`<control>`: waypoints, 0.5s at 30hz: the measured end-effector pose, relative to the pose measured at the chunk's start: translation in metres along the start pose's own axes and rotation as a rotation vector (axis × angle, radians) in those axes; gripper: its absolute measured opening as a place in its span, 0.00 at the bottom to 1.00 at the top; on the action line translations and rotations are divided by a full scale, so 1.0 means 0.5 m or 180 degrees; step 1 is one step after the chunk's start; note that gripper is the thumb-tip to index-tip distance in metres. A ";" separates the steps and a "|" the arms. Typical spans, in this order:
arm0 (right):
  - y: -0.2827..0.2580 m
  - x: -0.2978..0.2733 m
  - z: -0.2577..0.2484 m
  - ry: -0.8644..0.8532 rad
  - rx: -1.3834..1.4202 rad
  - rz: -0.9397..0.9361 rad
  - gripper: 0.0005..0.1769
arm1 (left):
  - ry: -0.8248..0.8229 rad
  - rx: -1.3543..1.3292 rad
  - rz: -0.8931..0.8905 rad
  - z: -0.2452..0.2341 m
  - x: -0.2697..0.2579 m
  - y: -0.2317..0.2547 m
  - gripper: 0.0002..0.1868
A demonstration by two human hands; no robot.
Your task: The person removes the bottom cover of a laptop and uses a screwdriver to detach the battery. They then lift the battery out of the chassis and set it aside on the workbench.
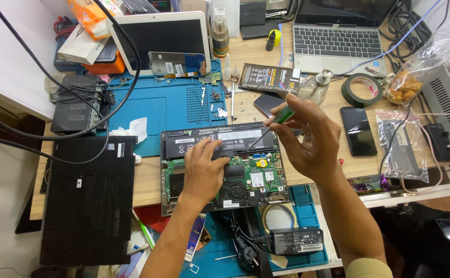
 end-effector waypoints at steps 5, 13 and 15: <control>-0.003 0.001 -0.006 0.0045 0.0093 -0.0140 0.24 | 0.0727 -0.0083 -0.0884 0.009 -0.038 0.013 0.08; -0.012 0.014 0.008 -0.0007 0.0233 -0.0205 0.25 | 0.0866 -0.0039 -0.1473 0.041 -0.019 0.012 0.05; -0.013 0.014 0.009 0.0006 0.0228 -0.0230 0.25 | 0.0835 -0.0007 -0.1474 0.043 -0.024 0.003 0.04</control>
Point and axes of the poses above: each hand's wrist, its own x-axis towards the middle knuckle, its own z-axis out of the palm, y = z × x, the point moved 6 cm from there along x, towards the middle knuckle, and after that the axes turned 15 degrees about x, right-handed, at the moved point
